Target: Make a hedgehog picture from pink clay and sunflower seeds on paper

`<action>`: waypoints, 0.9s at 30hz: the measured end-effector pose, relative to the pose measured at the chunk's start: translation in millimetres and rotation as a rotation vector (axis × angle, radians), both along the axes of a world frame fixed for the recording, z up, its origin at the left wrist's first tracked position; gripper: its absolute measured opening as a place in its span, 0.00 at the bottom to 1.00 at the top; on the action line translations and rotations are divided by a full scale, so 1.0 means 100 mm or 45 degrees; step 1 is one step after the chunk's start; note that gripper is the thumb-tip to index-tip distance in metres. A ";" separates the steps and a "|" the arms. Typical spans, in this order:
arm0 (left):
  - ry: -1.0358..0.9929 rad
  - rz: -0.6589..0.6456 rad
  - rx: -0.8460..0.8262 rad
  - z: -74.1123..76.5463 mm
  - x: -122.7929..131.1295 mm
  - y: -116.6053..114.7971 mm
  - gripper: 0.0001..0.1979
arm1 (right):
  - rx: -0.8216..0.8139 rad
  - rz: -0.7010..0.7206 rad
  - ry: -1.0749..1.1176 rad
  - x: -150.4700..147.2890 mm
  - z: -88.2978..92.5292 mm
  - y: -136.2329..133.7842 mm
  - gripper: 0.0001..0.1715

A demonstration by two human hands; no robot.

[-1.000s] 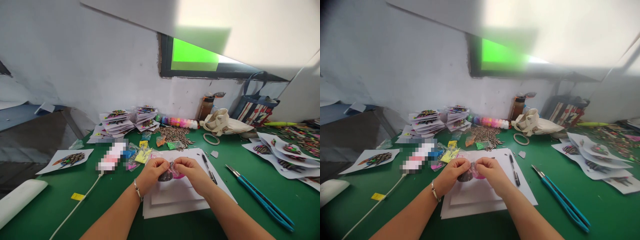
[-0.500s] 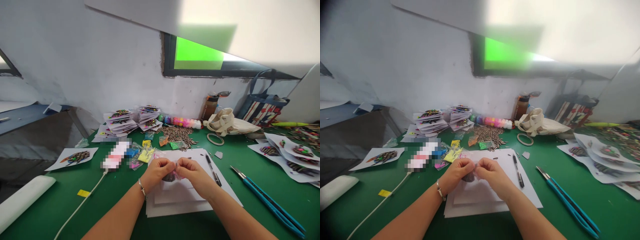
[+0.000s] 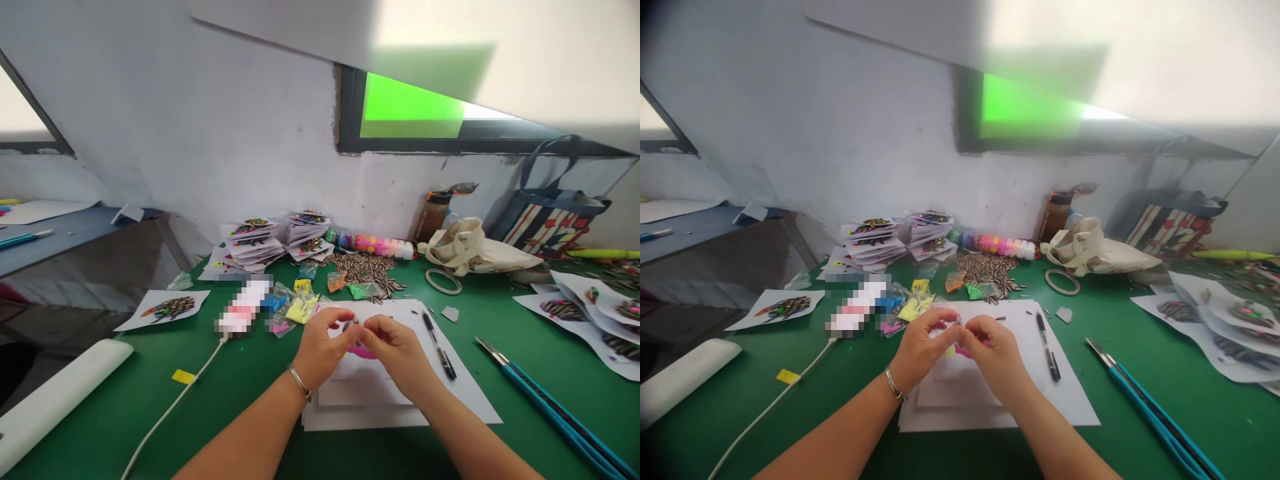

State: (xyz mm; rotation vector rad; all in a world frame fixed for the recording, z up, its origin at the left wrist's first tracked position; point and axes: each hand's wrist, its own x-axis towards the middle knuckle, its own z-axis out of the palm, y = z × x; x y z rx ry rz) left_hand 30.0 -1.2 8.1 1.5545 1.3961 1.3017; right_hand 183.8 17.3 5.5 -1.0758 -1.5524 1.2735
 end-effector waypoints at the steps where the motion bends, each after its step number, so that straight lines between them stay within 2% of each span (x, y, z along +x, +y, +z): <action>1: -0.025 -0.028 -0.011 0.00 0.00 0.00 0.11 | -0.008 0.036 0.014 0.01 0.01 0.00 0.15; 5: -0.049 -0.140 -0.041 0.02 0.02 0.00 0.08 | 0.018 0.213 -0.020 0.05 0.02 0.02 0.14; 9: 0.060 -0.115 -0.006 0.06 0.02 0.01 0.08 | 0.088 0.266 -0.120 0.06 0.00 0.03 0.12; 14: 0.119 -0.050 0.054 0.06 0.04 0.00 0.09 | 0.051 0.083 -0.132 0.03 -0.02 0.04 0.13; 17: 0.141 -0.012 0.077 0.05 0.04 0.01 0.09 | 0.110 -0.037 -0.216 -0.01 -0.01 0.04 0.12; 22: 0.174 0.067 0.098 -0.01 0.04 0.03 0.12 | 0.391 -0.198 -0.410 -0.04 -0.03 0.06 0.12; 27: 0.260 0.076 0.167 -0.04 0.05 0.02 0.13 | 0.629 -0.198 -0.557 -0.02 -0.07 0.06 0.12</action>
